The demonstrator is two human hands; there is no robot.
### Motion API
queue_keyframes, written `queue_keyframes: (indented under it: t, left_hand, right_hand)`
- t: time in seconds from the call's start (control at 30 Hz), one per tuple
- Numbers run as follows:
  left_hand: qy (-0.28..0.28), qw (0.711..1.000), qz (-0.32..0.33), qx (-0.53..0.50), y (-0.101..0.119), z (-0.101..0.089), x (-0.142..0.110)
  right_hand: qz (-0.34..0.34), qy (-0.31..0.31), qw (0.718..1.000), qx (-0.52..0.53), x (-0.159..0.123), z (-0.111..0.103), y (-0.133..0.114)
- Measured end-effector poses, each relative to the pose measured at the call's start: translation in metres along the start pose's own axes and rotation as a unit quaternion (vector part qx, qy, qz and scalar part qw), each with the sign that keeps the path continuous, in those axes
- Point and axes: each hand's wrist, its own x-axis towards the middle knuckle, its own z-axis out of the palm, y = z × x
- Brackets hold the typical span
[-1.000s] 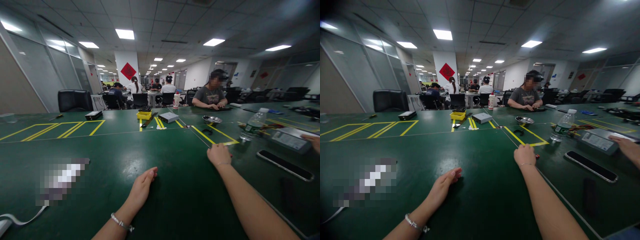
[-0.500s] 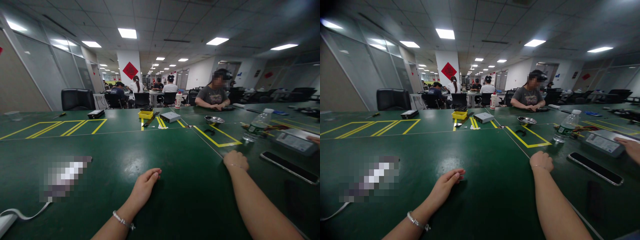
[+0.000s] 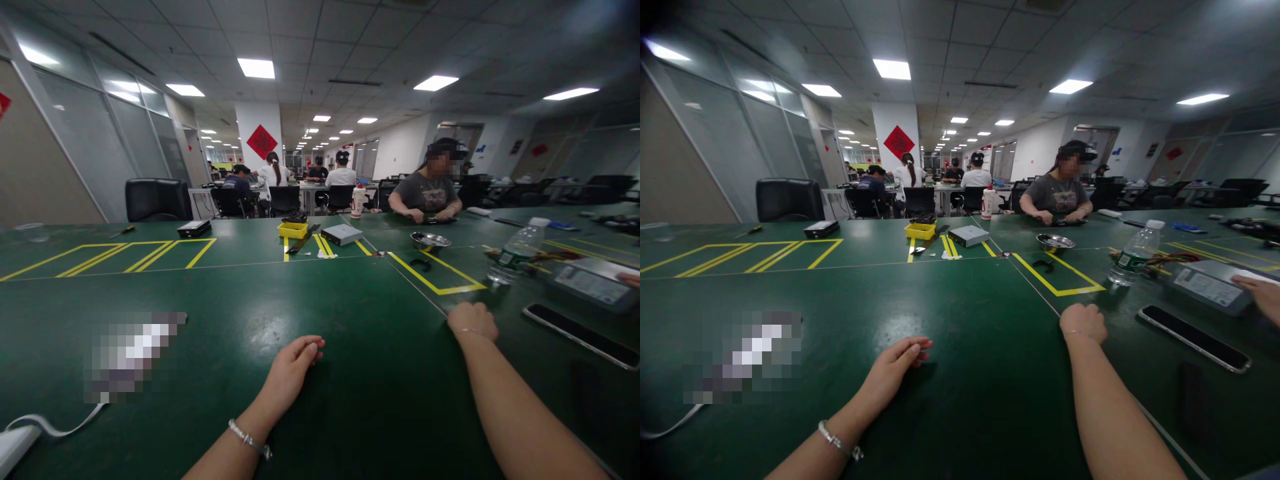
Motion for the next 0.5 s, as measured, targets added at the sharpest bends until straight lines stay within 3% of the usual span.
queue_keyframes:
  t: [0.13,0.27,0.33,0.43,0.5]
  left_hand:
    - [-0.005,0.987,-0.041,-0.153,0.001,0.0,0.001]
    - [-0.029,0.958,-0.088,-0.273,0.003,0.004,-0.002]
    - [-0.04,0.945,-0.114,-0.305,0.005,0.006,-0.004]
    - [-0.054,0.92,-0.149,-0.359,0.006,0.008,-0.006]
    - [-0.072,0.903,-0.159,-0.394,0.007,0.008,-0.007]
  right_hand:
    - [-0.057,0.016,0.998,0.009,-0.008,-0.01,-0.015]
    - [-0.228,0.016,0.971,0.075,-0.043,-0.026,-0.059]
    - [-0.338,0.016,0.933,0.124,-0.076,-0.033,-0.085]
    - [-0.502,0.022,0.85,0.16,-0.136,-0.036,-0.117]
    - [-0.564,0.009,0.811,0.157,-0.174,-0.033,-0.129]
